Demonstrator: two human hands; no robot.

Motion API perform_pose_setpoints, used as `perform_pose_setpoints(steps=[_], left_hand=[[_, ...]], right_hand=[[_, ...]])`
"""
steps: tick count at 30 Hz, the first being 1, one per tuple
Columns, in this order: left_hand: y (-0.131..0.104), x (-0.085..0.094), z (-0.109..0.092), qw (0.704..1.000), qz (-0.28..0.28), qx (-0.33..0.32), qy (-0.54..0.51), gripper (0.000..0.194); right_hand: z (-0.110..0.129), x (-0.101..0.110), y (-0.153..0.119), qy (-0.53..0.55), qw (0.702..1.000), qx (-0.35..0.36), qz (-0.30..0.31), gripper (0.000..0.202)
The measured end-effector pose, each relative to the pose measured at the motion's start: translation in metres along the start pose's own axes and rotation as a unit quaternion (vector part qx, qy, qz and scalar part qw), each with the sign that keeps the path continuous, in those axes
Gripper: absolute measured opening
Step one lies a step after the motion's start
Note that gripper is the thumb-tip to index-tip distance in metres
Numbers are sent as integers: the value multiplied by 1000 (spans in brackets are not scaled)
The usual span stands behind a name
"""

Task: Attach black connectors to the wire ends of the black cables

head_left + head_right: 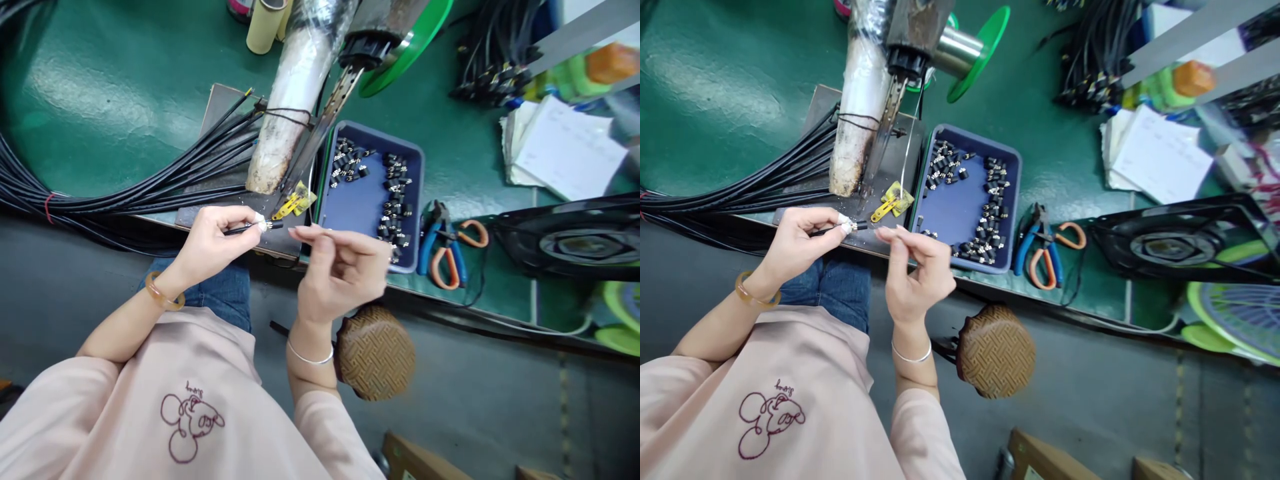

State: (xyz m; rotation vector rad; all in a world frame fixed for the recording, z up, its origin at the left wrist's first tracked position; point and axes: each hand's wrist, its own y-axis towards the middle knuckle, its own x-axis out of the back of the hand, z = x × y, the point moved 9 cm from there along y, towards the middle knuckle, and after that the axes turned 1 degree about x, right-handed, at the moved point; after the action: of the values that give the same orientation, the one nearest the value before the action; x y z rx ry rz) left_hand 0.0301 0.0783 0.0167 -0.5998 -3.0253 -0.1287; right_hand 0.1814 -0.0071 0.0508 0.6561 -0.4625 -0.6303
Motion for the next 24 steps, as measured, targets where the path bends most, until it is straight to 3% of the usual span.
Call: perform_pose_setpoints(steps=[3, 6, 16, 24], left_hand=[[3, -1, 3, 1000, -3, 6, -17, 17], [6, 0, 6, 1000, -9, 10, -16, 19], [8, 5, -6, 997, -42, -22, 53, 16], [9, 4, -8, 998, -35, -28, 50, 14]], right_hand=[[-4, -15, -4, -13, 997, 3, 74, 10], [-3, -24, -4, -16, 995, 15, 101, 10], [5, -28, 6, -34, 994, 46, 89, 14], [13, -27, 7, -49, 992, 71, 89, 16]])
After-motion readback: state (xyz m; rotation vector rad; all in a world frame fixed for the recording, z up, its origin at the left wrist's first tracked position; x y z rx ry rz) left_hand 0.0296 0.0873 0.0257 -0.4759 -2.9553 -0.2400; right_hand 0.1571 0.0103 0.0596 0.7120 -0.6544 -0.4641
